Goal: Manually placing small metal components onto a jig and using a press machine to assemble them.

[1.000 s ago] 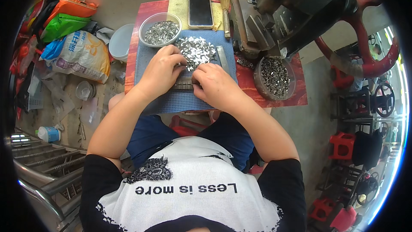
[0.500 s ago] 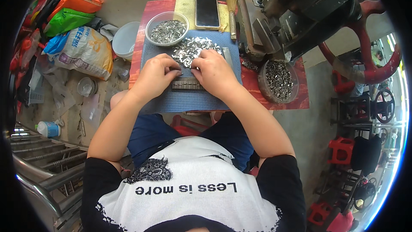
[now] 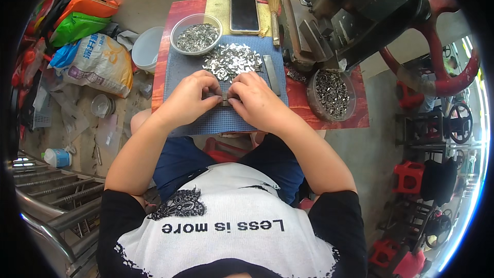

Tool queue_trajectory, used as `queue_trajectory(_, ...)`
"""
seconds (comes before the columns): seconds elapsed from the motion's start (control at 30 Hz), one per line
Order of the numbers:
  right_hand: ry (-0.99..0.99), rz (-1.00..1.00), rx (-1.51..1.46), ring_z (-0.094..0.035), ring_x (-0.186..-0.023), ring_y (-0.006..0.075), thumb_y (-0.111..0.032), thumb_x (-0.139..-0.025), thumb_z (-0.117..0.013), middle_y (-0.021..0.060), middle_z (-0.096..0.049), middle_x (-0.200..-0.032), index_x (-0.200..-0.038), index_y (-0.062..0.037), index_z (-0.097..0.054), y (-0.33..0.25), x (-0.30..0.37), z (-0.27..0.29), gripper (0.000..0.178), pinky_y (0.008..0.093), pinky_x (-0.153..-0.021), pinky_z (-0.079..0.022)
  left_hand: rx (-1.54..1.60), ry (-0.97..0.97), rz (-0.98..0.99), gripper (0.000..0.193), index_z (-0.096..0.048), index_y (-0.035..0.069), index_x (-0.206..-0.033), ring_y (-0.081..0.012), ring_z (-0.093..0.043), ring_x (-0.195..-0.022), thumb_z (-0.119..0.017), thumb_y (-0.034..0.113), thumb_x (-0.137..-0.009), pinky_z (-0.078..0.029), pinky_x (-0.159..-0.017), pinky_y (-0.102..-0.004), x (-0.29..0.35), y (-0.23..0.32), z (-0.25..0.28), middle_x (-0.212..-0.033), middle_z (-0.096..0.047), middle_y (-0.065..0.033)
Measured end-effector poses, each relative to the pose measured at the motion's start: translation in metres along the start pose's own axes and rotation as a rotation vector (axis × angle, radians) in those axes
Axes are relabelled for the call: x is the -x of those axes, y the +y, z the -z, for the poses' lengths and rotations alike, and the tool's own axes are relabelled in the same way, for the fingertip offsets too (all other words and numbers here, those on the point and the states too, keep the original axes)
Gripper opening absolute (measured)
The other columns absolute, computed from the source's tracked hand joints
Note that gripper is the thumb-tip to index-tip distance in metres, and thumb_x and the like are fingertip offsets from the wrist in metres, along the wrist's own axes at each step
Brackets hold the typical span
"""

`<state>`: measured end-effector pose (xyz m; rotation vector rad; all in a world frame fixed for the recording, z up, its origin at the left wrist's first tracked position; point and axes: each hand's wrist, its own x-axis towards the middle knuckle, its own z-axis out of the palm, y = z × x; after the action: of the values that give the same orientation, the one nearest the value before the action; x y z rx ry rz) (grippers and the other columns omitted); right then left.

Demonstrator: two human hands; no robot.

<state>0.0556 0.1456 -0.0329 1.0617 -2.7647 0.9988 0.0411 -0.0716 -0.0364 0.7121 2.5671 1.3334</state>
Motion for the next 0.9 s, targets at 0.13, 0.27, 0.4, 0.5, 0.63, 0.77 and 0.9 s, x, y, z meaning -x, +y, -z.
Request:
queue_trajectory(0.13, 0.073, 0.005, 0.041, -0.055, -0.101, 0.0325, -0.007, -0.083, -0.070, 0.0122, -0.059, -0.100, -0.091, -0.0028, -0.063, -0.004, 0.002, -0.008, 0.012, 0.0401, -0.090, -0.046, -0.040, -0.032, 0.009, 0.014, -0.071, -0.001, -0.088, -0.0212, -0.061, -0.077, -0.074, 0.008, -0.078, -0.051, -0.072, -0.0335, 0.001, 0.000, 0.002, -0.091, -0.064, -0.0112)
queue_trajectory(0.27, 0.099, -0.159, -0.125, -0.058, -0.097, 0.0294, -0.004, -0.082, -0.072, 0.0115, -0.063, -0.097, -0.092, -0.0007, -0.067, 0.001, 0.002, -0.007, 0.011, 0.0384, -0.082, -0.050, -0.077, -0.045, 0.037, 0.015, -0.072, -0.001, -0.089, -0.0212, -0.061, -0.075, -0.075, 0.008, -0.077, -0.051, -0.070, -0.0339, 0.000, 0.008, 0.009, -0.088, -0.064, -0.0117)
queue_trajectory(0.4, 0.226, -0.139, 0.030, -0.059, -0.095, 0.0287, -0.006, -0.080, -0.074, 0.0090, -0.065, -0.092, -0.091, -0.0038, -0.072, 0.016, -0.014, -0.007, 0.011, 0.0375, -0.081, -0.050, -0.070, -0.147, 0.223, 0.015, -0.075, 0.001, -0.091, -0.0354, -0.067, -0.093, -0.072, 0.009, -0.078, -0.053, -0.085, -0.0409, -0.004, 0.022, 0.015, -0.098, -0.067, -0.0181)
queue_trajectory(0.5, 0.218, -0.020, 0.185, -0.058, -0.094, 0.0284, -0.006, -0.078, -0.076, 0.0081, -0.064, -0.092, -0.090, -0.0057, -0.073, 0.019, -0.021, -0.005, 0.013, 0.0372, -0.082, -0.050, -0.108, -0.009, 0.169, 0.015, -0.076, 0.002, -0.093, -0.0298, -0.066, -0.086, -0.072, 0.006, -0.080, -0.053, -0.079, -0.0382, -0.006, 0.006, 0.010, -0.095, -0.066, -0.0153)
queue_trajectory(0.63, 0.142, 0.004, 0.276, -0.056, -0.096, 0.0279, -0.007, -0.075, -0.076, 0.0075, -0.062, -0.096, -0.086, -0.0068, -0.072, 0.011, -0.024, 0.002, 0.012, 0.0373, -0.086, -0.049, -0.153, 0.217, 0.072, 0.012, -0.075, 0.005, -0.092, -0.0300, -0.065, -0.090, -0.071, 0.006, -0.082, -0.052, -0.082, -0.0395, -0.011, -0.004, 0.004, -0.096, -0.065, -0.0128)
queue_trajectory(0.77, 0.160, 0.036, 0.388, -0.056, -0.098, 0.0269, -0.011, -0.076, -0.075, 0.0047, -0.063, -0.093, -0.083, -0.0082, -0.071, 0.011, -0.020, 0.006, 0.008, 0.0397, -0.087, -0.046, -0.230, 0.258, 0.045, 0.008, -0.075, 0.007, -0.088, -0.0325, -0.064, -0.099, -0.071, 0.009, -0.082, -0.052, -0.086, -0.0428, -0.015, -0.004, -0.001, -0.100, -0.064, -0.0123)
queue_trajectory(0.9, 0.075, 0.029, 0.149, -0.057, -0.100, 0.0269, -0.009, -0.076, -0.074, 0.0068, -0.063, -0.099, -0.087, -0.0061, -0.069, -0.004, -0.012, 0.007, 0.012, 0.0389, -0.090, -0.043, -0.260, 0.244, 0.033, 0.008, -0.074, 0.007, -0.087, -0.0326, -0.064, -0.099, -0.071, 0.009, -0.081, -0.052, -0.086, -0.0431, -0.016, -0.008, -0.003, -0.100, -0.064, -0.0123)
